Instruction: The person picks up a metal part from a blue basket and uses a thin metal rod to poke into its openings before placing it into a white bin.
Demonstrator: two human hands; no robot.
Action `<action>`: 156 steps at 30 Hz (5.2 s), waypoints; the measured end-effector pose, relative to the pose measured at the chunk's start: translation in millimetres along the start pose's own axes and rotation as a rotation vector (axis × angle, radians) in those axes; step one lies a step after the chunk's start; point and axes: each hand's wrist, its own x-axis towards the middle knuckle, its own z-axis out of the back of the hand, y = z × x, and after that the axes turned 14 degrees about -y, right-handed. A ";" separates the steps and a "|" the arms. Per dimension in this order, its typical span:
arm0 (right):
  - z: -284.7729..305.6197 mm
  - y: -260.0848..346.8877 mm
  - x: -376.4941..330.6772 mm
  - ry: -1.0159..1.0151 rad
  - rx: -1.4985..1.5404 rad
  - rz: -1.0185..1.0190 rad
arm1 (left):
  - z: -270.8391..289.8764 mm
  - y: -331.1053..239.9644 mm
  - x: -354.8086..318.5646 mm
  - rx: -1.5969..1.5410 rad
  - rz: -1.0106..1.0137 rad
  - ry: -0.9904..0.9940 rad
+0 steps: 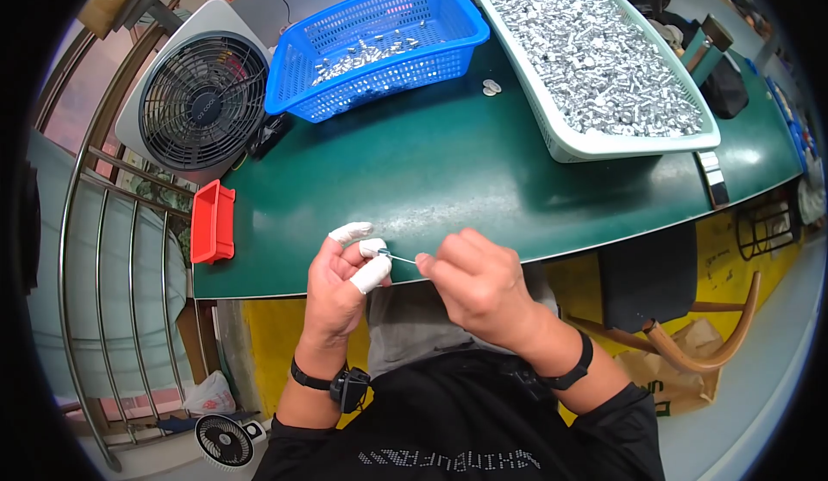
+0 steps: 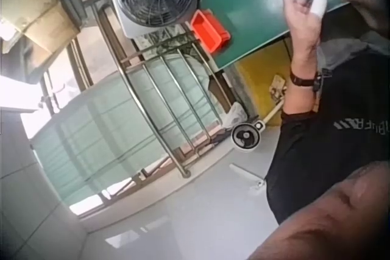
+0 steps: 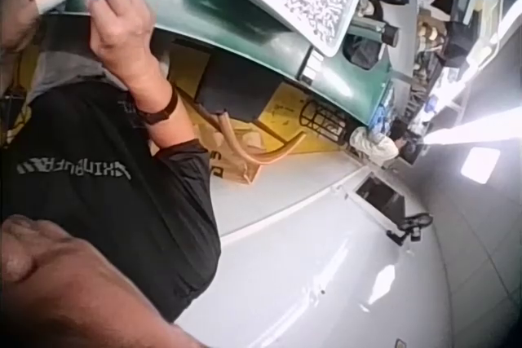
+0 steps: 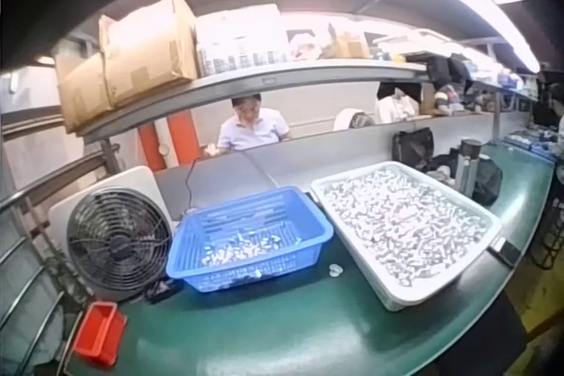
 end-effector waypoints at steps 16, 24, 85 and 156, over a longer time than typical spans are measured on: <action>14.1 -2.7 -8.5 0.080 0.621 -1.038 | 15.1 5.1 8.6 -0.229 -0.075 -0.010; 8.5 9.5 -2.6 0.071 0.477 -0.778 | 9.9 7.7 8.3 -0.399 0.028 0.131; 38.8 -31.3 5.9 -0.039 0.222 -0.614 | 73.4 -41.4 32.7 0.843 -0.885 -0.451; 86.8 -55.3 -24.6 -0.176 -0.325 -0.247 | -37.1 -47.3 40.5 0.156 -0.226 0.165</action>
